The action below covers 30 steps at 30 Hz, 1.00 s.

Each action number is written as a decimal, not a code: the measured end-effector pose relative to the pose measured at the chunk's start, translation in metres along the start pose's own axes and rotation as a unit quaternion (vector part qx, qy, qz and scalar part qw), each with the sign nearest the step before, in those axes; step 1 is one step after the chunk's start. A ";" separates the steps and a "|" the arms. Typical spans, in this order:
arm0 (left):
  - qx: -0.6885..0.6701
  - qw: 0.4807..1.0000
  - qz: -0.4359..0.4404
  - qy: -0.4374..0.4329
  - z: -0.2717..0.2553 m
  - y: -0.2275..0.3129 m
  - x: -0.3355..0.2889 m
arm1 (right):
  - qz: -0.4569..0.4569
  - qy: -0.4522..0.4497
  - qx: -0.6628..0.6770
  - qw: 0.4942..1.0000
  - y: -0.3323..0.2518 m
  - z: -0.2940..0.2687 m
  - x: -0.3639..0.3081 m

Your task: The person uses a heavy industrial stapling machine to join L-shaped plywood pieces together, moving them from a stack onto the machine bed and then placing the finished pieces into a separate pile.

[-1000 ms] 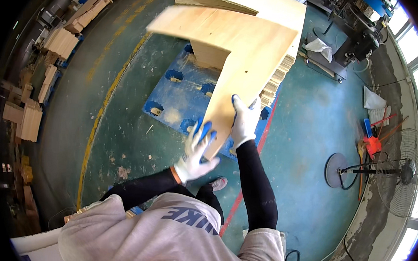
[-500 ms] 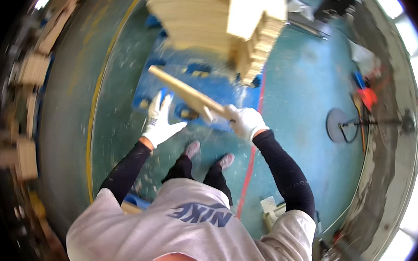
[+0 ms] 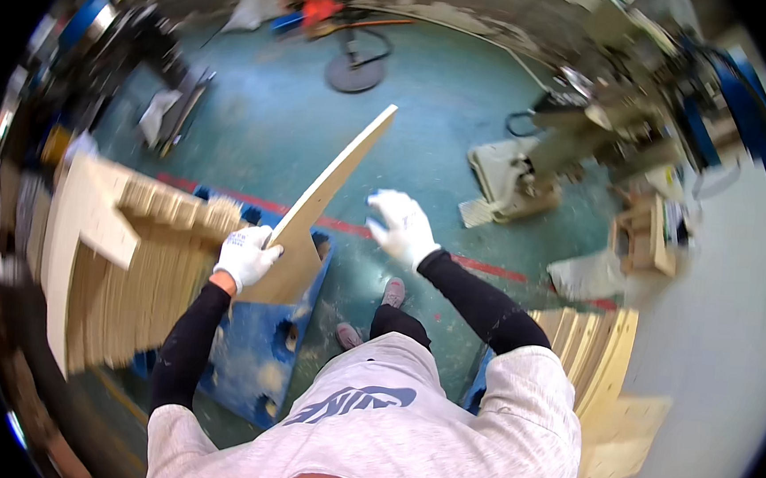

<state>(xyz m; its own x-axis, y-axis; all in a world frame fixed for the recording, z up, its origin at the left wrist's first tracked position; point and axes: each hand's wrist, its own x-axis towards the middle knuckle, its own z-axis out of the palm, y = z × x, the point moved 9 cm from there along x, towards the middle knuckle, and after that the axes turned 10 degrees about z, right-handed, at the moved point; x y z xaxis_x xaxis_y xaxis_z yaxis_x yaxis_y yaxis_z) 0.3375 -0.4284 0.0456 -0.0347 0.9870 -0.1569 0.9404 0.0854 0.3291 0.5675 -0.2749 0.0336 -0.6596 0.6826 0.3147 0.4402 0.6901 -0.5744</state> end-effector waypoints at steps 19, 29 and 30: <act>-0.328 0.689 0.625 -0.163 -0.095 0.507 0.214 | 0.544 0.631 0.029 0.552 0.182 -0.118 -0.259; -0.166 0.762 0.595 -0.193 0.022 0.343 0.446 | 0.486 0.788 -0.127 0.357 -0.006 -0.236 -0.245; -0.115 0.797 0.571 -0.163 0.046 0.317 0.474 | 0.474 0.795 -0.144 0.351 -0.018 -0.238 -0.205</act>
<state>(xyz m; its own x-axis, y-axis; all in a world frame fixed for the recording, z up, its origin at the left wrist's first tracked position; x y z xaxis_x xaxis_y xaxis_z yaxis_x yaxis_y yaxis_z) 0.6351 0.0599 0.0326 0.9236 0.3547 0.1450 0.2083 -0.7824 0.5870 0.8401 -0.3696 0.1594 0.9386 -0.2475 0.2404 0.1970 -0.1876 -0.9623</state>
